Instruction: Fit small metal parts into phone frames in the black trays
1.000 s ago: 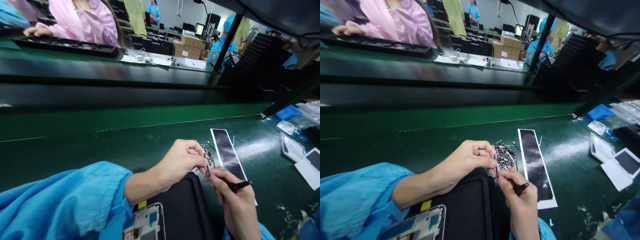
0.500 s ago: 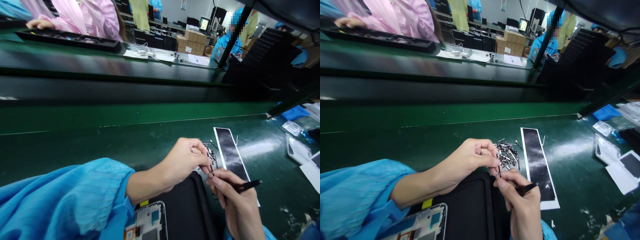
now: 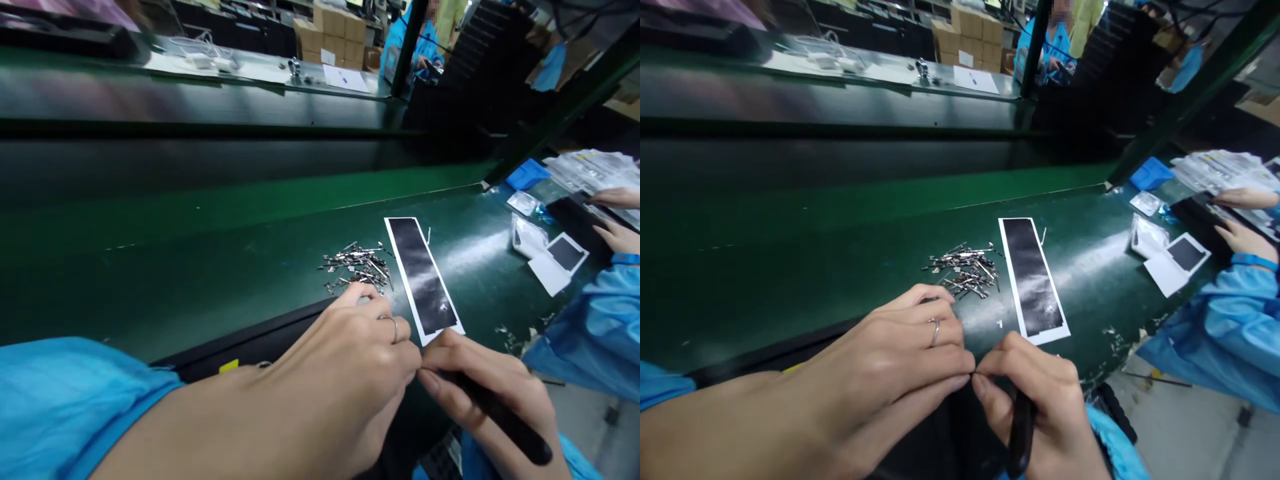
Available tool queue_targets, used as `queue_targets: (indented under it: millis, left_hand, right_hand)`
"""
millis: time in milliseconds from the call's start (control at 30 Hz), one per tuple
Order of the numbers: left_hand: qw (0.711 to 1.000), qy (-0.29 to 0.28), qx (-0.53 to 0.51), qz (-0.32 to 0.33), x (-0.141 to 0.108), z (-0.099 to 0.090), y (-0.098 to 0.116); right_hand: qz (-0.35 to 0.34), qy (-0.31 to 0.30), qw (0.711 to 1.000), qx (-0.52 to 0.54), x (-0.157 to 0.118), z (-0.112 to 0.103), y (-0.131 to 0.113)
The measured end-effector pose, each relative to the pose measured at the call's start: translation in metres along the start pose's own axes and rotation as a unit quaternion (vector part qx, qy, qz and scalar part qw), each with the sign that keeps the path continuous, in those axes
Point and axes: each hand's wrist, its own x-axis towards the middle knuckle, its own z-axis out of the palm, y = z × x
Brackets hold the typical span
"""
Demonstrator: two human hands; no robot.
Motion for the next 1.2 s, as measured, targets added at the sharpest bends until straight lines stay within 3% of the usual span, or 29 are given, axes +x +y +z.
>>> queue_targets:
  millis: [100, 200, 267, 400, 600, 900, 1200]
  left_hand:
    - [0.999, -0.043, 0.023, -0.023, -0.005, 0.016, 0.003]
    - [0.994, -0.075, 0.08, -0.004, -0.008, 0.038, 0.0]
    - [0.988, -0.079, 0.127, 0.03, -0.008, 0.051, 0.0]
    - [0.972, -0.107, 0.185, 0.093, 0.001, 0.064, 0.003]
    - [0.94, -0.271, 0.197, 0.058, 0.028, 0.068, -0.001]
    - [0.931, -0.261, 0.238, 0.097, 0.03, 0.08, -0.008]
    - [0.902, -0.286, 0.299, 0.124, 0.031, 0.076, -0.003]
  right_hand:
    - [0.051, 0.088, 0.995, -0.013, -0.023, -0.007, 0.017]
    - [0.115, 0.217, 0.969, -0.02, -0.041, -0.012, 0.045]
    - [0.158, 0.268, 0.95, -0.037, -0.048, -0.013, 0.062]
    - [0.213, 0.259, 0.942, -0.032, -0.053, -0.012, 0.082]
    - [0.274, 0.244, 0.93, 0.005, -0.052, -0.007, 0.091]
    - [0.292, 0.333, 0.895, 0.05, -0.051, 0.002, 0.109]
    - [0.272, 0.352, 0.891, 0.088, -0.046, 0.007, 0.118]
